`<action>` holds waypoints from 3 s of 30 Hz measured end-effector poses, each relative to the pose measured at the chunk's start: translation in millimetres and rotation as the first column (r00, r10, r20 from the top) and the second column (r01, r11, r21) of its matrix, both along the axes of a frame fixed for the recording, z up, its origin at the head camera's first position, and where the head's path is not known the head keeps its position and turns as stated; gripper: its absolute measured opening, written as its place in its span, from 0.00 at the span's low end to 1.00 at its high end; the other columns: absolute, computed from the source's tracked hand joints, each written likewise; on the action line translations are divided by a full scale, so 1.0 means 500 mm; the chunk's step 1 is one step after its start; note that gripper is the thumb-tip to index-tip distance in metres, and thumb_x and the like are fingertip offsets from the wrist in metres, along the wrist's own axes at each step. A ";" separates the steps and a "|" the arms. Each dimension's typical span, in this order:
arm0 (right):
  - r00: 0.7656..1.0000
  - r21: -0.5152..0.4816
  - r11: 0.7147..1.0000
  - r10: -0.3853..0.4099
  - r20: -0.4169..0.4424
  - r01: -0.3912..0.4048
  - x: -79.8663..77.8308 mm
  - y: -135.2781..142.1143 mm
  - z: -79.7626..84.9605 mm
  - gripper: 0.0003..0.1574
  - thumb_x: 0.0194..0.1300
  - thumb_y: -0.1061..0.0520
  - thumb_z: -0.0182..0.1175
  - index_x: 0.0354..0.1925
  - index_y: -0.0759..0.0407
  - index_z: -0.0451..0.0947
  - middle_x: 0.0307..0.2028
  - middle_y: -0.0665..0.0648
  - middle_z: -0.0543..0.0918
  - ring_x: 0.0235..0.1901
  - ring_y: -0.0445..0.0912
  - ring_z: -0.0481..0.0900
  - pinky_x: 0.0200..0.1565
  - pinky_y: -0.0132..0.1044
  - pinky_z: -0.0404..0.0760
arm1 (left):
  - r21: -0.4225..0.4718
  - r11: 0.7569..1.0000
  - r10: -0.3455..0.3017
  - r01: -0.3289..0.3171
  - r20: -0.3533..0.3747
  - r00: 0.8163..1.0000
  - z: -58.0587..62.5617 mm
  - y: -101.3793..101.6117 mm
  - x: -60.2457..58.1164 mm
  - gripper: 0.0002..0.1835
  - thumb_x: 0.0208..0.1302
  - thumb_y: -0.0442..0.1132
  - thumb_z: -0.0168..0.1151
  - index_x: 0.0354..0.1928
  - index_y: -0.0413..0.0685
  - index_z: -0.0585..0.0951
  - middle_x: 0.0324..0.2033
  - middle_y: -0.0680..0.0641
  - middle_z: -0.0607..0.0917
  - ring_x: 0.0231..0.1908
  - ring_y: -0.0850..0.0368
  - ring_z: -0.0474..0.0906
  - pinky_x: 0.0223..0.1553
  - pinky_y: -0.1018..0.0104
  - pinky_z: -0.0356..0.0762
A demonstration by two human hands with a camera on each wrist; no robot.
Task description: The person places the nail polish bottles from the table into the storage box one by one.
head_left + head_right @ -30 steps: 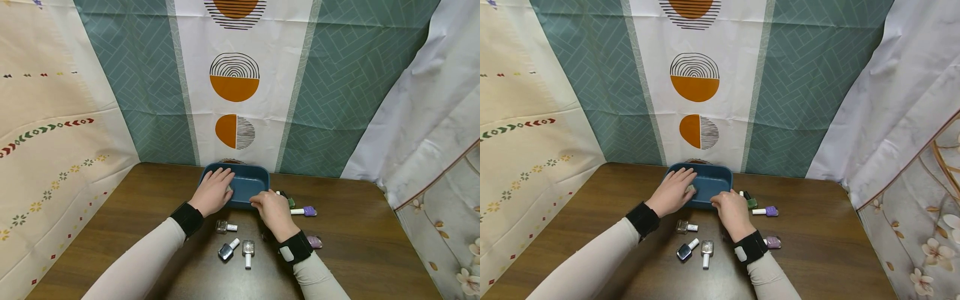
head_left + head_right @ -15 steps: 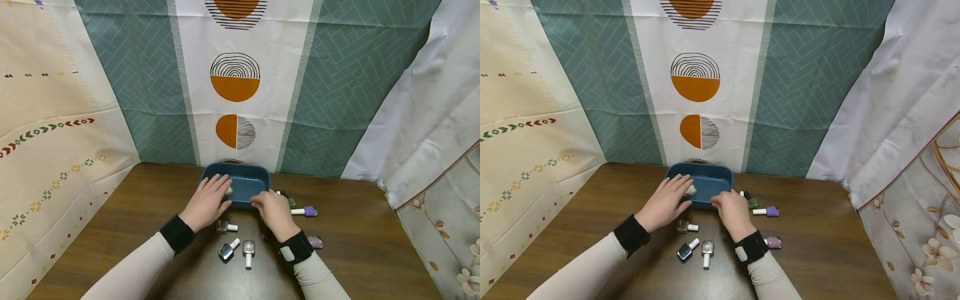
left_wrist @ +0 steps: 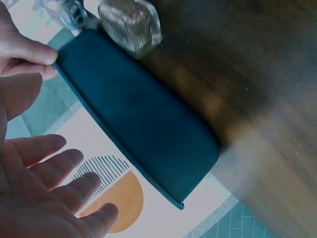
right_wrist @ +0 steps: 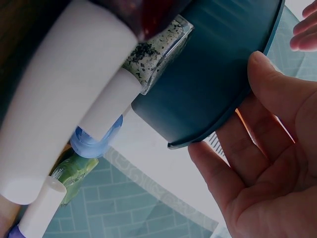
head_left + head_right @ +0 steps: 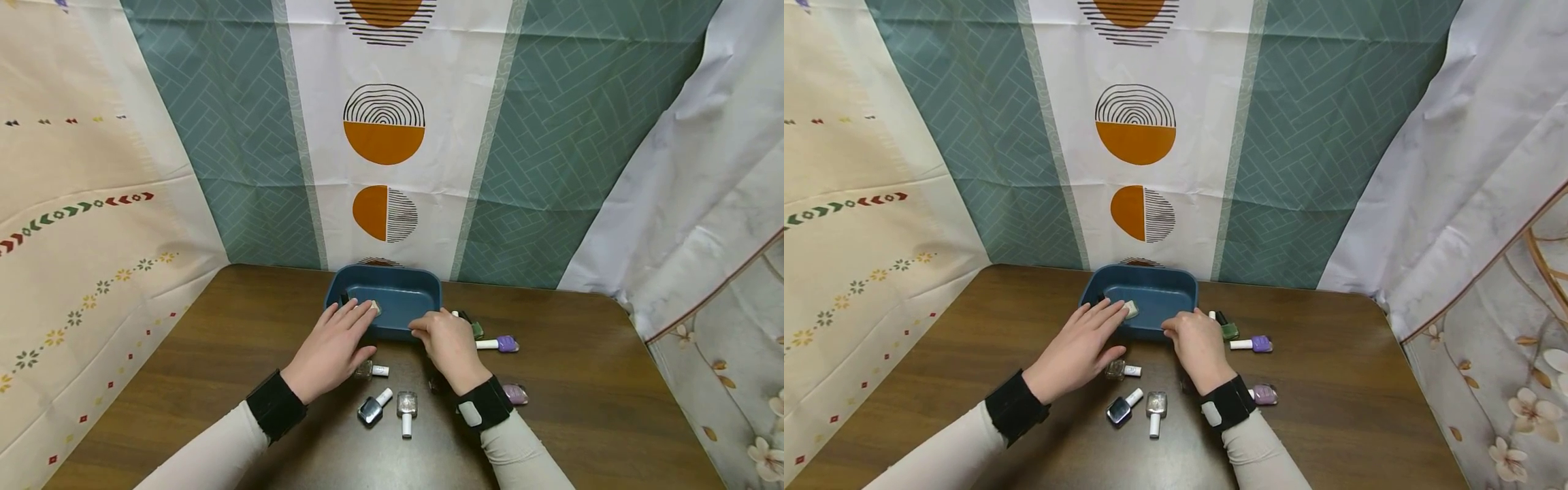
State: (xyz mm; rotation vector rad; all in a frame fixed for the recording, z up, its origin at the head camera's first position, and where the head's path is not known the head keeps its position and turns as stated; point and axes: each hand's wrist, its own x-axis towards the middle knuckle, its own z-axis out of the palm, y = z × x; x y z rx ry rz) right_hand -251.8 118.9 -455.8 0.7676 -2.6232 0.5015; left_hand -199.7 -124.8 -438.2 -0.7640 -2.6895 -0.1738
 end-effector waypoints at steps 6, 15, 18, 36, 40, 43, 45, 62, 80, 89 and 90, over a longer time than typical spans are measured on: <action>1.000 0.000 1.000 0.007 -0.014 -0.007 -0.001 0.000 0.003 0.06 0.61 0.55 0.69 0.39 0.46 0.90 0.32 0.44 0.86 0.35 0.41 0.84 0.57 0.45 0.75 | -0.009 1.000 -0.003 0.004 0.016 1.000 -0.003 -0.002 0.022 0.37 0.66 0.54 0.64 0.72 0.45 0.69 0.70 0.44 0.69 0.70 0.44 0.62 0.69 0.44 0.51; 1.000 -0.004 1.000 0.006 -0.024 -0.006 -0.001 0.000 0.005 0.07 0.61 0.55 0.70 0.39 0.46 0.90 0.32 0.45 0.86 0.34 0.42 0.84 0.56 0.46 0.75 | -0.015 0.999 -0.030 0.031 0.032 0.999 -0.014 0.003 0.051 0.35 0.67 0.53 0.63 0.71 0.45 0.71 0.68 0.46 0.72 0.69 0.46 0.65 0.69 0.46 0.52; 1.000 -0.005 1.000 0.002 -0.018 -0.002 -0.001 0.000 0.006 0.07 0.61 0.55 0.69 0.39 0.46 0.90 0.32 0.45 0.86 0.34 0.42 0.84 0.57 0.46 0.74 | -0.032 0.999 -0.034 0.036 0.043 0.998 -0.021 0.003 0.056 0.35 0.66 0.53 0.64 0.71 0.46 0.72 0.67 0.46 0.74 0.67 0.47 0.67 0.69 0.46 0.54; 1.000 -0.008 1.000 0.009 -0.029 -0.010 0.000 0.000 0.000 0.06 0.61 0.54 0.69 0.39 0.46 0.90 0.32 0.44 0.86 0.33 0.42 0.84 0.55 0.45 0.76 | -0.090 0.995 -0.042 0.051 0.092 0.995 -0.052 -0.001 0.063 0.29 0.67 0.51 0.63 0.66 0.47 0.76 0.60 0.48 0.79 0.60 0.51 0.73 0.65 0.50 0.61; 1.000 -0.009 1.000 0.012 -0.028 -0.013 0.000 -0.001 0.000 0.06 0.61 0.54 0.69 0.39 0.46 0.90 0.32 0.44 0.86 0.34 0.41 0.84 0.56 0.46 0.75 | -0.093 0.994 -0.045 0.053 0.088 0.995 -0.057 -0.002 0.062 0.28 0.66 0.50 0.64 0.65 0.46 0.76 0.59 0.48 0.79 0.59 0.50 0.73 0.64 0.50 0.63; 0.999 -0.014 1.000 0.015 -0.029 -0.015 0.001 -0.001 0.000 0.07 0.61 0.54 0.69 0.39 0.46 0.90 0.32 0.45 0.86 0.34 0.42 0.84 0.57 0.46 0.74 | -0.092 0.994 -0.043 0.052 0.095 0.995 -0.058 -0.002 0.062 0.28 0.66 0.49 0.65 0.65 0.46 0.77 0.58 0.47 0.79 0.58 0.50 0.73 0.64 0.50 0.63; 0.999 -0.012 1.000 0.014 -0.030 -0.014 0.001 0.000 0.000 0.07 0.61 0.54 0.69 0.39 0.46 0.90 0.33 0.45 0.86 0.34 0.42 0.84 0.57 0.46 0.75 | -0.091 0.995 -0.039 0.049 0.103 0.994 -0.059 -0.003 0.061 0.28 0.66 0.49 0.65 0.65 0.46 0.77 0.58 0.47 0.79 0.58 0.50 0.73 0.64 0.50 0.64; 0.999 -0.003 1.000 0.004 -0.032 -0.004 0.002 0.000 0.002 0.06 0.61 0.54 0.69 0.39 0.46 0.90 0.33 0.45 0.86 0.35 0.42 0.84 0.55 0.46 0.76 | -0.100 0.995 -0.011 0.023 0.123 0.992 -0.070 -0.002 0.041 0.24 0.63 0.52 0.68 0.57 0.50 0.82 0.47 0.51 0.82 0.50 0.54 0.75 0.60 0.54 0.68; 1.000 -0.012 1.000 0.012 -0.028 -0.012 0.002 -0.001 0.003 0.06 0.60 0.55 0.70 0.38 0.47 0.90 0.32 0.45 0.86 0.35 0.42 0.84 0.58 0.48 0.74 | -0.110 0.994 -0.005 0.014 0.088 0.996 -0.068 0.009 0.025 0.14 0.61 0.49 0.69 0.46 0.53 0.85 0.37 0.54 0.81 0.41 0.56 0.74 0.56 0.56 0.71; 1.000 -0.004 1.000 0.006 -0.012 -0.006 0.000 -0.002 0.003 0.07 0.61 0.55 0.70 0.39 0.47 0.90 0.32 0.44 0.86 0.35 0.41 0.84 0.59 0.47 0.73 | -0.102 0.995 -0.004 0.014 0.100 0.995 -0.068 0.009 0.025 0.14 0.60 0.48 0.70 0.46 0.54 0.85 0.37 0.54 0.81 0.41 0.56 0.74 0.54 0.57 0.72; 1.000 -0.004 1.000 0.005 -0.009 -0.005 -0.001 -0.002 0.003 0.07 0.61 0.55 0.69 0.39 0.47 0.90 0.32 0.44 0.86 0.35 0.41 0.84 0.59 0.47 0.73 | -0.100 0.995 -0.004 0.014 0.108 0.994 -0.069 0.009 0.024 0.14 0.60 0.48 0.70 0.46 0.54 0.85 0.36 0.54 0.81 0.41 0.57 0.74 0.54 0.57 0.72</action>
